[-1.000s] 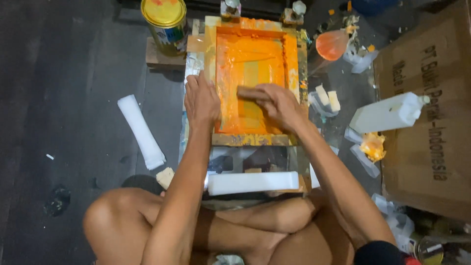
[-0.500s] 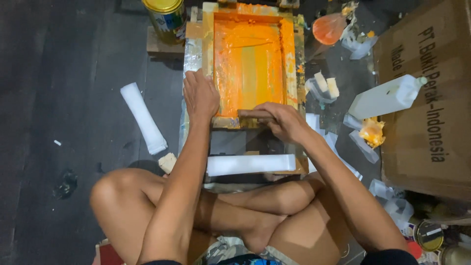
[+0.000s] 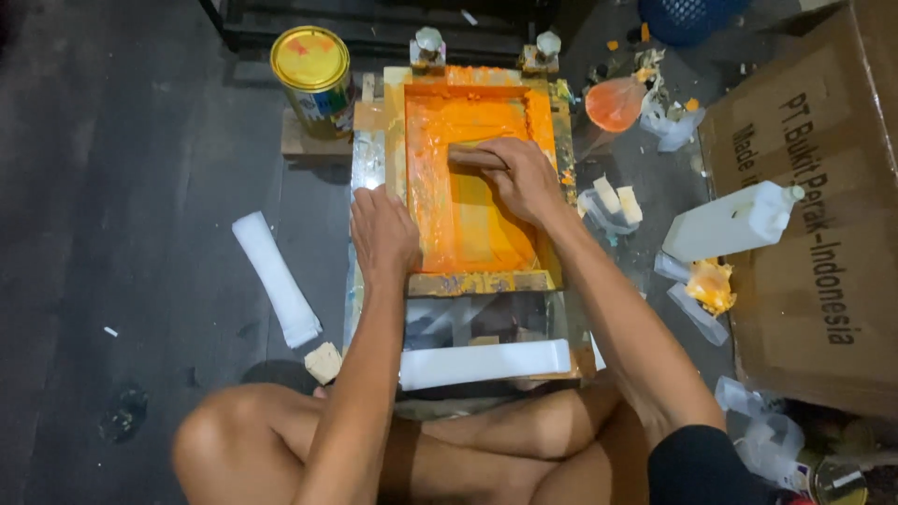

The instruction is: The person sits cross-legged on the floor and uses a squeegee to spread orange ink across a screen printing frame. They repeatedly pull the ink across the mesh and then lift the frame to reveal the printed white material underneath.

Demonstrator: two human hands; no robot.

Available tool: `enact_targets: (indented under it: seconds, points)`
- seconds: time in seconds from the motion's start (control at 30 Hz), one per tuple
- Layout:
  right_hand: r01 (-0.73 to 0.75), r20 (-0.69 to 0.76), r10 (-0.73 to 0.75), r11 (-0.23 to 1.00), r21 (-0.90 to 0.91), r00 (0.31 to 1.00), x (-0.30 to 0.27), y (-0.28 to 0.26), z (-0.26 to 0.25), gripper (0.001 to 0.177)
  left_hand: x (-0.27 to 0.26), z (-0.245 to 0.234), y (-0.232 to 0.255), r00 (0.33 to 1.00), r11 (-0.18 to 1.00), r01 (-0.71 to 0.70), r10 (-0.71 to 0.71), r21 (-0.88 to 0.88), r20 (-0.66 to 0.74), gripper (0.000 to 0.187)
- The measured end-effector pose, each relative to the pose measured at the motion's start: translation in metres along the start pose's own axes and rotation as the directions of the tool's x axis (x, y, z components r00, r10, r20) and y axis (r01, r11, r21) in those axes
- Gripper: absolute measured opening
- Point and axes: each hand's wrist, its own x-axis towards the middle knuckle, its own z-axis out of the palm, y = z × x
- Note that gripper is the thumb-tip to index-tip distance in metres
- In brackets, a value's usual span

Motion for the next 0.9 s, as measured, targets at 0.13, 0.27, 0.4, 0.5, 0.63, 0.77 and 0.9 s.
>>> enact_targets:
  seconds: [0.13,0.27,0.4,0.5,0.63,0.77,0.9]
  points:
    - [-0.041,0.005,0.04,0.996,0.073,0.999,-0.019,-0.024,-0.003,0.027,0.006,0.007,-0.011,1.0,1.0,-0.029,0.029,0.009,-0.005,0.043]
    - [0.123,0.018,-0.126,0.987,0.107,0.992,-0.072,-0.036,-0.007,0.017,0.018,0.023,-0.022,0.985,0.991,-0.128,0.133,0.05,-0.111,0.037]
    - [0.139,-0.121,-0.121,0.979,0.148,0.985,-0.146,-0.028,0.005,0.049,0.012,0.04,-0.038,0.962,0.969,-0.16,0.197,0.19,-0.191,0.039]
    - [-0.143,-0.2,0.23,0.917,0.371,0.953,-0.166,-0.057,-0.005,0.031,-0.027,0.001,-0.001,0.89,0.91,-0.387,0.41,0.146,-0.2,0.047]
    - [-0.12,-0.331,0.351,0.822,0.556,0.876,-0.18,-0.044,0.005,0.039,-0.047,-0.022,0.006,0.769,0.782,-0.617,0.623,0.092,-0.14,0.05]
    - [-0.143,-0.281,0.316,0.855,0.499,0.906,-0.177,-0.061,-0.006,0.038,-0.042,-0.018,0.004,0.833,0.856,-0.505,0.518,0.113,-0.194,0.046]
    - [-0.269,-0.222,0.449,0.791,0.55,0.866,-0.168,-0.074,-0.001,0.031,-0.016,0.015,-0.017,0.968,0.983,-0.17,0.179,0.065,-0.179,0.061]
